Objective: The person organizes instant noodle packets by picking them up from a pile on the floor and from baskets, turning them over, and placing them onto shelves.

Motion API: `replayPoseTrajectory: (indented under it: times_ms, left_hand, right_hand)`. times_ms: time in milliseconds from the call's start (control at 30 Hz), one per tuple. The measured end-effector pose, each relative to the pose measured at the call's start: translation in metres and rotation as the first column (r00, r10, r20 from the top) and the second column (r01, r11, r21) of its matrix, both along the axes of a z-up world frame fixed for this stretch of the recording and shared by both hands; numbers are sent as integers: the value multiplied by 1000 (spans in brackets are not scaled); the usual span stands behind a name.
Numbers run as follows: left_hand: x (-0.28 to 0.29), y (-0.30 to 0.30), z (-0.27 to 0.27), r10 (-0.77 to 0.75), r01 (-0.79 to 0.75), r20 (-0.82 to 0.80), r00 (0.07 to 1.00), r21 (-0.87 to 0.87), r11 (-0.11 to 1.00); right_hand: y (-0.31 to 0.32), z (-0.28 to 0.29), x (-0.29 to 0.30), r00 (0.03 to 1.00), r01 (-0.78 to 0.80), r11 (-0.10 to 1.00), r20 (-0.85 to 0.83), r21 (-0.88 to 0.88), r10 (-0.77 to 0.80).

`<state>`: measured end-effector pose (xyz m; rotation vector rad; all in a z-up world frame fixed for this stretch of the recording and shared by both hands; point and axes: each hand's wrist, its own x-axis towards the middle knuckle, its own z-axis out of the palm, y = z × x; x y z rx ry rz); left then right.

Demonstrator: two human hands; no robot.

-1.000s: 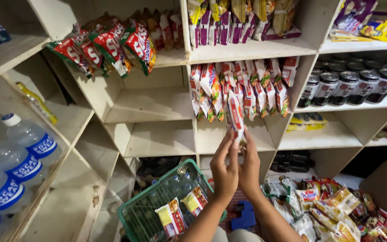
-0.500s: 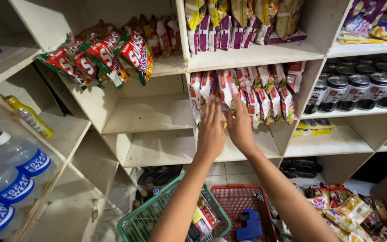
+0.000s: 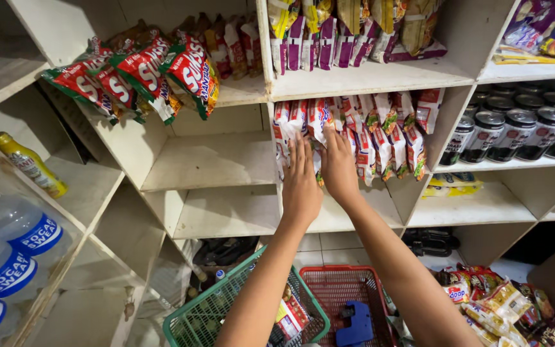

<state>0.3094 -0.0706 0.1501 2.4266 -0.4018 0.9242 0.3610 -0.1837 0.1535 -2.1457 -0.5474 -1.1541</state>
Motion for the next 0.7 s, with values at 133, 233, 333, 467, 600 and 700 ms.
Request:
replayPoseTrajectory:
  times_ms: [133, 233, 333, 467, 600, 700]
  left_hand:
    - [3, 3, -2, 3, -2, -31, 1000, 20, 1000]
    - [6, 4, -5, 11, -12, 27, 1000, 38, 999]
    - [-1, 7, -5, -20, 17, 76, 997, 40, 999]
    - [-34, 15, -13, -86, 86, 4, 996, -17, 996]
    - [-77, 37, -44, -90, 81, -113, 990, -83, 993]
    - [-109, 76, -89, -95, 88, -153, 984, -53, 995]
  right_hand:
    - [2, -7, 16, 998, 33, 999, -44, -1, -33]
    - [-3, -12, 21, 989, -6, 999, -146, 45, 12]
    - [-6, -15, 10, 988, -110, 992, -100, 62, 116]
    - [-7, -29, -48, 983, -183, 975, -5, 129, 185]
    - [-2, -57, -112, 978, -165, 983, -119, 81, 174]
    - [-6, -88, -148, 857, -236, 949, -415, 208, 304]
